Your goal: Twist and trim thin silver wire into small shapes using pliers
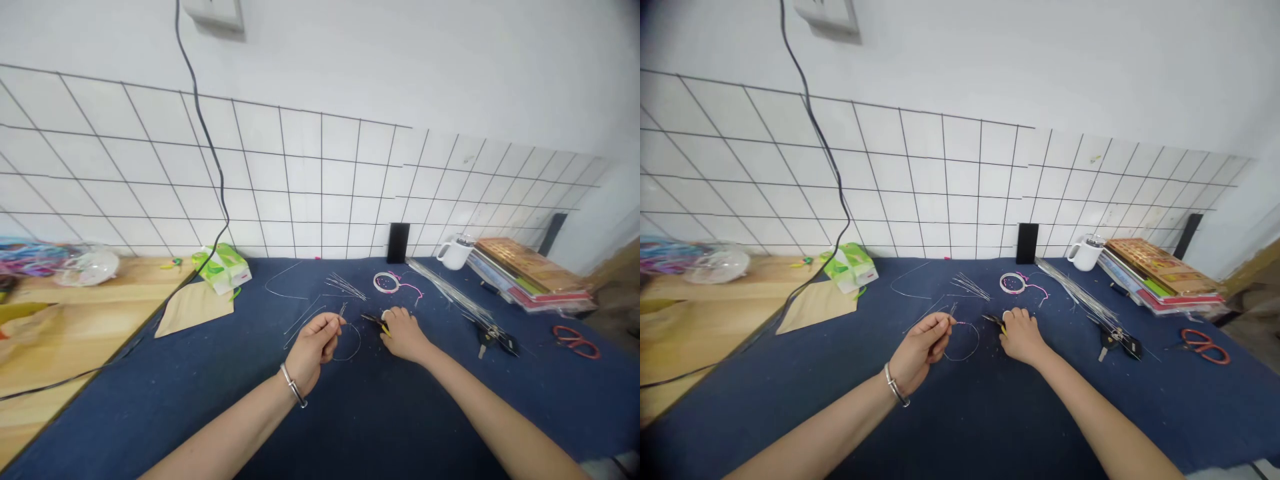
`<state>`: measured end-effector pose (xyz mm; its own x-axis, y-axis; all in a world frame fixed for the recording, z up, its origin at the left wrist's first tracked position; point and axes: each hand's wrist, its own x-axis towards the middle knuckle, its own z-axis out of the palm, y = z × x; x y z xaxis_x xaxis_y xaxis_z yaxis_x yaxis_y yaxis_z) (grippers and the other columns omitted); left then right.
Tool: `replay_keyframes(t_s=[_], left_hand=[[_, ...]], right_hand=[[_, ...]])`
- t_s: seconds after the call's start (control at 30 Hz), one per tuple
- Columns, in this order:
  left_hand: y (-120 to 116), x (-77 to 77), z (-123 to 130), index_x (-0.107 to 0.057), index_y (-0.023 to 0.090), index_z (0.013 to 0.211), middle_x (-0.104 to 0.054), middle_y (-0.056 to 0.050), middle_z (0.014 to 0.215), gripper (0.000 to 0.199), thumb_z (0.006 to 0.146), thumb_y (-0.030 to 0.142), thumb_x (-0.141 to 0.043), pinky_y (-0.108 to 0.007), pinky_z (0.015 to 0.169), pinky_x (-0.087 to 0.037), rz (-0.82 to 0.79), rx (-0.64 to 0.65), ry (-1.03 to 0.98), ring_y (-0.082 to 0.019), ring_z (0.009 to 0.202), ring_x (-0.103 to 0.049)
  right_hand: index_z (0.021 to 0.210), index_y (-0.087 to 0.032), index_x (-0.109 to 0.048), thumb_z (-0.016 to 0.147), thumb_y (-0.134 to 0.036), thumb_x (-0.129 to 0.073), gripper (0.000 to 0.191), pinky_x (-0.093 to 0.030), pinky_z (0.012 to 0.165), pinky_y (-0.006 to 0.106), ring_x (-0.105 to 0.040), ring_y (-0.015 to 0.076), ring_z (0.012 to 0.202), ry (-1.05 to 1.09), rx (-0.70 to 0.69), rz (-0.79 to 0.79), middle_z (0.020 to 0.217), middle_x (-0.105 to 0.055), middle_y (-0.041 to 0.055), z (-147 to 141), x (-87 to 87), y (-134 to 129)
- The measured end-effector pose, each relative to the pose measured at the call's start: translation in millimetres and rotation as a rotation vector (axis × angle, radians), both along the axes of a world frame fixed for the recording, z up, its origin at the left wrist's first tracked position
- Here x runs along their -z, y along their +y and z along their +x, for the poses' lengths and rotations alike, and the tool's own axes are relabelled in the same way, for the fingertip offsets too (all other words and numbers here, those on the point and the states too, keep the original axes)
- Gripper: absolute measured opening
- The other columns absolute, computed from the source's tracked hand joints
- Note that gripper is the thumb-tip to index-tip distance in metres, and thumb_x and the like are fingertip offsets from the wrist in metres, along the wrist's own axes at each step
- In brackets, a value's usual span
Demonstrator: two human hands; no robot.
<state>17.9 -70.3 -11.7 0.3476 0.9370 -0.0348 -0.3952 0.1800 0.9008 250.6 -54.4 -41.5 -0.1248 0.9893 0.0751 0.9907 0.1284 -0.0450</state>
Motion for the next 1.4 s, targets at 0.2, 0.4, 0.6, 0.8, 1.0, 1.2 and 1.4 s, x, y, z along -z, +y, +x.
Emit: replay_keyframes(t_s=[0.2, 0.4, 0.6, 0.8, 1.0, 1.2, 1.4], left_hand=[[-1.1, -2.1, 1.0, -0.056, 0.016, 0.087, -0.042, 0.004, 0.065, 0.021, 0.080, 0.036, -0.054, -0.017, 0.038, -0.013, 0.013, -0.001, 0.009, -0.002, 0.042, -0.024], [2.6, -1.8, 1.7, -0.056, 0.016, 0.088, -0.043, 0.005, 0.064, 0.022, 0.079, 0.037, -0.055, -0.017, 0.038, -0.014, -0.009, -0.014, 0.009, -0.002, 0.041, -0.025], [8.1, -2.0, 0.1, -0.057, 0.016, 0.087, -0.046, 0.004, 0.064, 0.025, 0.076, 0.039, -0.057, -0.016, 0.037, -0.015, -0.025, -0.056, 0.023, -0.002, 0.040, -0.027], [15.8, 3.9, -2.6, -0.057, 0.016, 0.087, -0.047, 0.004, 0.065, 0.025, 0.077, 0.039, -0.056, -0.016, 0.037, -0.014, -0.039, -0.059, 0.039, -0.001, 0.039, -0.028], [22.8, 13.2, -1.6, -0.058, 0.016, 0.094, -0.048, 0.003, 0.064, 0.028, 0.076, 0.038, -0.056, -0.016, 0.036, -0.014, -0.047, 0.011, 0.142, -0.001, 0.038, -0.029], [24.8, 17.5, -1.2, -0.059, 0.018, 0.103, -0.049, 0.003, 0.062, 0.034, 0.074, 0.036, -0.058, -0.016, 0.035, -0.014, -0.091, 0.075, 0.194, -0.002, 0.038, -0.029], [23.5, 17.5, -2.3, -0.058, 0.019, 0.107, -0.048, 0.003, 0.064, 0.033, 0.077, 0.034, -0.056, -0.017, 0.037, -0.011, -0.121, 0.129, 0.146, -0.001, 0.039, -0.027]], right_hand=[[0.088, -0.016, -0.046, 0.075, -0.022, -0.052, 0.015, -0.035, 0.077, 0.034, -0.045, 0.0223, 0.091, 0.144, -0.013, 0.039, 0.096, -0.050, 0.0096, -3.3, -4.0, -9.9], [0.090, -0.021, -0.044, 0.085, -0.028, -0.039, 0.010, -0.040, 0.062, 0.026, -0.050, 0.0129, 0.069, 0.709, -0.188, -0.272, 0.077, -0.051, -0.0017, -23.6, -28.4, -17.4], [0.096, -0.020, -0.045, 0.086, -0.033, -0.042, 0.016, -0.042, 0.066, 0.027, -0.053, 0.0139, 0.077, 0.953, -0.295, -0.509, 0.086, -0.054, 0.0004, -47.9, -48.0, -15.0], [0.095, -0.021, -0.045, 0.086, -0.026, -0.040, 0.011, -0.039, 0.072, 0.029, -0.051, 0.0146, 0.080, 0.756, -0.344, -0.290, 0.089, -0.054, -0.0002, -56.8, -46.6, -10.8], [0.090, -0.021, -0.045, 0.084, -0.022, -0.041, 0.007, -0.039, 0.071, 0.030, -0.050, 0.0169, 0.080, 0.619, -0.299, -0.171, 0.088, -0.052, 0.0024, -56.0, -37.5, -6.5], [0.084, -0.021, -0.044, 0.083, -0.024, -0.041, 0.004, -0.038, 0.065, 0.028, -0.048, 0.0158, 0.074, 0.589, -0.274, -0.145, 0.082, -0.051, 0.0009, -51.6, -36.6, -2.9], [0.084, -0.021, -0.044, 0.083, -0.026, -0.042, 0.005, -0.036, 0.063, 0.026, -0.047, 0.0145, 0.071, 0.582, -0.273, -0.137, 0.080, -0.050, -0.0001, -48.2, -36.7, -2.9]])
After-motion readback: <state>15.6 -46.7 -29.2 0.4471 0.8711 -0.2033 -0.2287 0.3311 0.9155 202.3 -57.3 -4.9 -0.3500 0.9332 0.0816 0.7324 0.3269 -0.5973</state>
